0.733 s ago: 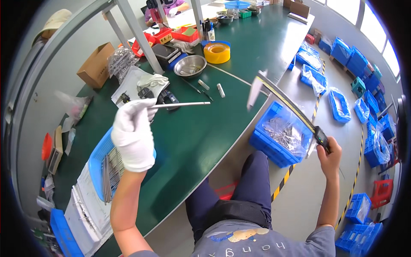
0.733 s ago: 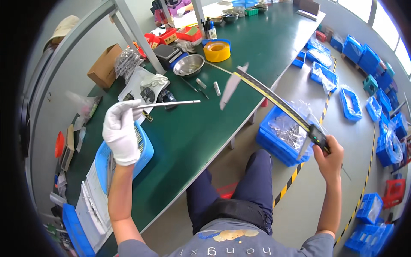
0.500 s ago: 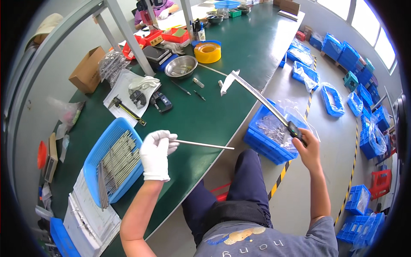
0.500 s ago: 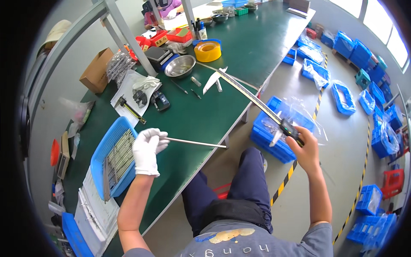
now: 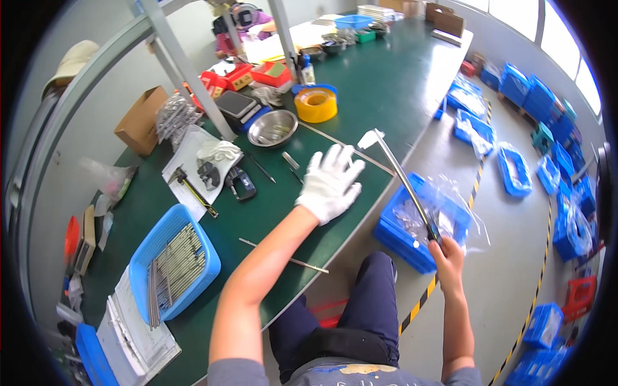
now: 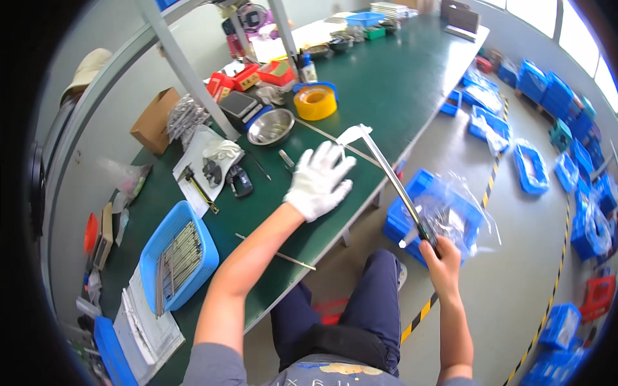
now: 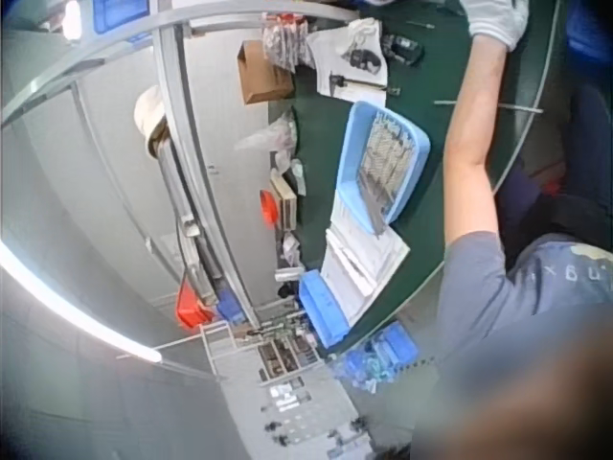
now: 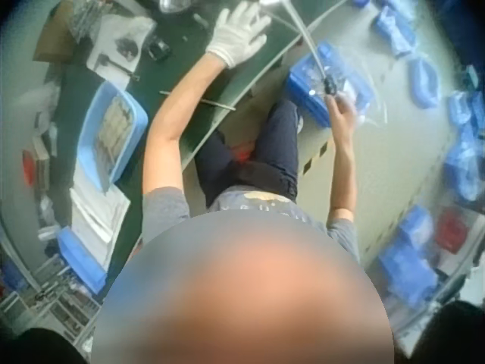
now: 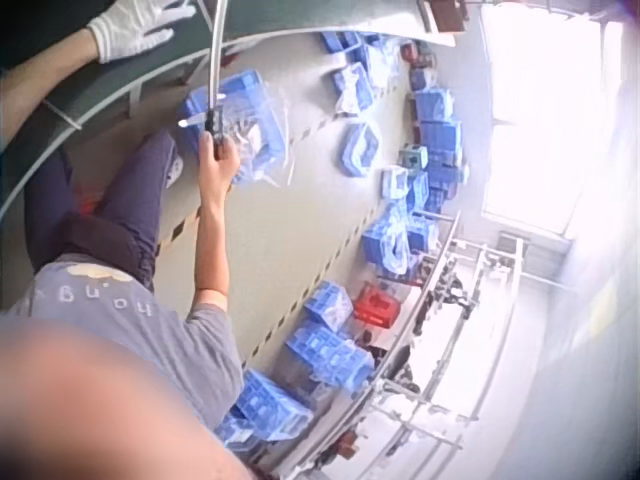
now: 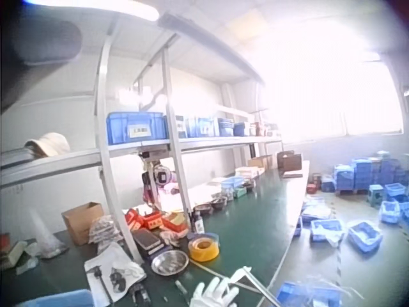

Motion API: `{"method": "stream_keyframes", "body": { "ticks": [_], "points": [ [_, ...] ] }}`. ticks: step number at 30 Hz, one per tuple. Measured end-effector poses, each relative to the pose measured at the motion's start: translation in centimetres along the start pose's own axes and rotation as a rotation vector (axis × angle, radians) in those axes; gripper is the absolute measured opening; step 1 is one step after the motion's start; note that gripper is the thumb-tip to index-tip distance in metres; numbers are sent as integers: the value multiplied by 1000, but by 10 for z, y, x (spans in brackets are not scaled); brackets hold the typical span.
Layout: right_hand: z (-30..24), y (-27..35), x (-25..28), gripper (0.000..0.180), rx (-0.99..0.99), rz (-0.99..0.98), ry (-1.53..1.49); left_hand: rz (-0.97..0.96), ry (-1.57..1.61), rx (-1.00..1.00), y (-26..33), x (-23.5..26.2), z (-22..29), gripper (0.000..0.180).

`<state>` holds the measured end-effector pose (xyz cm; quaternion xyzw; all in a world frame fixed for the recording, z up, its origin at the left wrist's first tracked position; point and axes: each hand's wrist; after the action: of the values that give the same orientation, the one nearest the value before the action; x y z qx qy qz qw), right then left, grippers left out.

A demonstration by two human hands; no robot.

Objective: Measuring the length of metal rods using a digital caliper.

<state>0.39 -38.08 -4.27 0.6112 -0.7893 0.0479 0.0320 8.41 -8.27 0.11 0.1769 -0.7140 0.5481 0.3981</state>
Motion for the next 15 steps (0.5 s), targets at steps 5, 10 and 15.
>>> {"method": "stream_keyframes", "body": {
  "ticks": [5,10,15],
  "points": [
    [19,3,21,21,-37,104,26,-156,-123,230,-8,-43,-24,39],
    [23,-1,21,23,-47,63,49,-76,-300,382,33,-14,-55,38],
    [-22,-4,17,39,333,27,288,128,94,225,47,59,-24,25]
  ]
}}
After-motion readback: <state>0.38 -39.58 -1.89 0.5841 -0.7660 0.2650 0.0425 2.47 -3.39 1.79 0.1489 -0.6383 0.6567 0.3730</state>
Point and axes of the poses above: each hand's wrist, its own y-axis away from the middle knuckle, its own x-axis out of the back of the hand, z = x × y, and after that the axes turned 14 degrees about z, right-handed
